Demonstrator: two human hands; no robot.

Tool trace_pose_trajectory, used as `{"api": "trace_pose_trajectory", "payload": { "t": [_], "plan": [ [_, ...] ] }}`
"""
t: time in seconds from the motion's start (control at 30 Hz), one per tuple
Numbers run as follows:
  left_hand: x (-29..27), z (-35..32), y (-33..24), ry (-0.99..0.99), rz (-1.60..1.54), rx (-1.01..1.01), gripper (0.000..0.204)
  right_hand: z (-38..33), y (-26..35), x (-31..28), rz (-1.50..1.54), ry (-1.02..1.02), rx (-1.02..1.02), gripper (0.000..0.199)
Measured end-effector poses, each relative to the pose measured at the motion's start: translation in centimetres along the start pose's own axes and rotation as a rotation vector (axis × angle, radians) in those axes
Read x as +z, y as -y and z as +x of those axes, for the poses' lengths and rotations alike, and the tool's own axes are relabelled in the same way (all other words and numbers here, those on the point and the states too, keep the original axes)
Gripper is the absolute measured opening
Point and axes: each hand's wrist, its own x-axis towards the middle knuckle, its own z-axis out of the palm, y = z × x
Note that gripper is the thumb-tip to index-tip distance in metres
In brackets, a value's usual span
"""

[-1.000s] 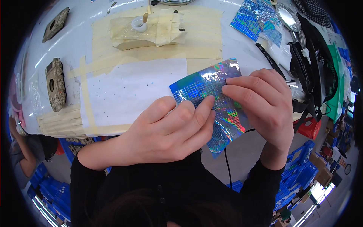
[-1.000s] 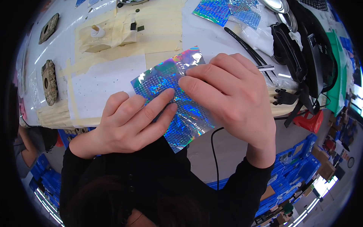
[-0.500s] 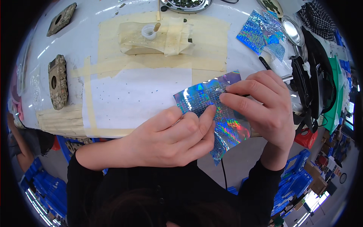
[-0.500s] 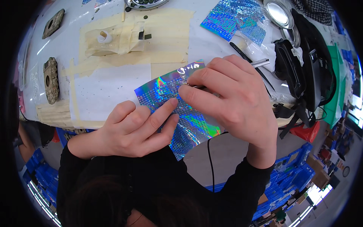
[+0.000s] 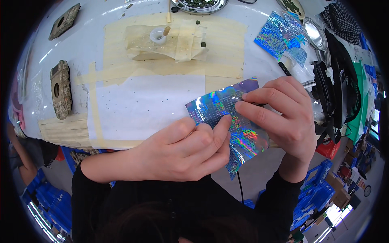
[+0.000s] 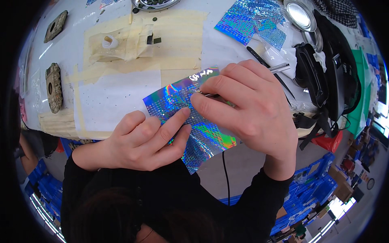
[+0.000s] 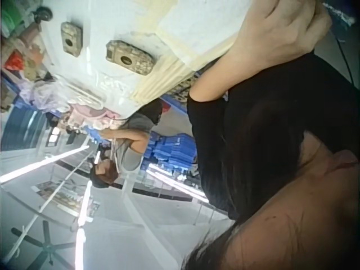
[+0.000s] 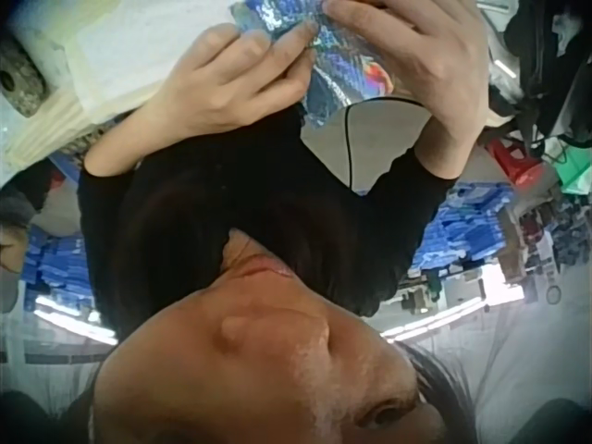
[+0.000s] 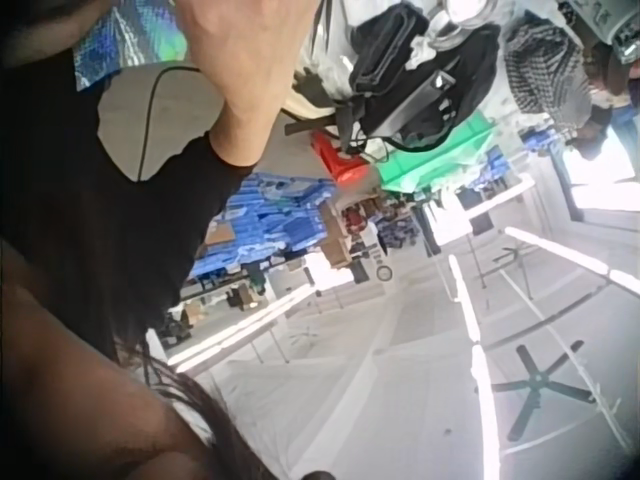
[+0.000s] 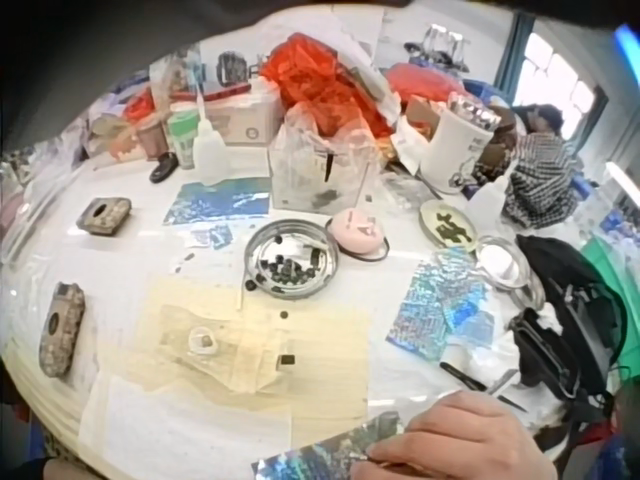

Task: The recorder is applying holographic stickers and using a detailing tool to decorate a toy tank turret.

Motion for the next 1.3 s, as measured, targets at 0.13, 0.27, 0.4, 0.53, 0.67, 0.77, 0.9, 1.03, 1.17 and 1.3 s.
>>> {"api": "trace_pose_trajectory", "payload": {
  "t": [0.13, 0.27, 0.4, 0.53, 0.67, 0.77, 0.9, 1.03, 1.17, 1.3],
  "plan": [
    [0.0, 0.0, 0.0, 0.005, 0.015, 0.007, 0.010, -0.1, 0.0, 0.1, -0.004, -0.006, -0.009, 0.030],
    [0.0, 0.0, 0.0, 0.006, 0.022, 0.005, 0.010, 0.0, 0.0, 0.1, -0.009, -0.004, -0.006, 0.029],
    [0.0, 0.0, 0.0, 0.008, 0.022, 0.004, 0.010, 0.1, 0.2, -0.1, -0.020, 0.007, -0.001, 0.029],
    [0.0, 0.0, 0.0, 0.003, 0.028, 0.007, 0.010, 0.1, 0.3, -0.1, -0.033, 0.011, -0.011, 0.030],
    [0.1, 0.1, 0.0, -0.007, 0.007, -0.003, 0.010, 0.1, 0.4, -0.1, -0.045, 0.018, -0.016, 0.029],
    [0.3, -0.1, -0.1, -0.025, -0.003, -0.018, 0.011, 0.1, 0.3, -0.1, -0.043, 0.024, -0.017, 0.029],
    [0.4, -0.1, -0.1, -0.027, -0.009, -0.021, 0.011, 0.2, 0.4, -0.3, -0.039, 0.039, -0.007, 0.029],
    [0.2, -0.1, -0.1, -0.021, -0.005, -0.009, 0.011, 0.2, 0.6, -0.5, -0.038, 0.045, 0.004, 0.028],
    [0.2, -0.1, -0.1, -0.018, 0.014, -0.006, 0.010, 0.0, 0.9, -0.3, -0.023, 0.003, 0.037, 0.029],
    [0.2, -0.1, 0.1, -0.009, 0.022, 0.017, 0.010, -0.8, 1.7, -0.4, -0.020, -0.068, 0.116, 0.029]
  ]
}}
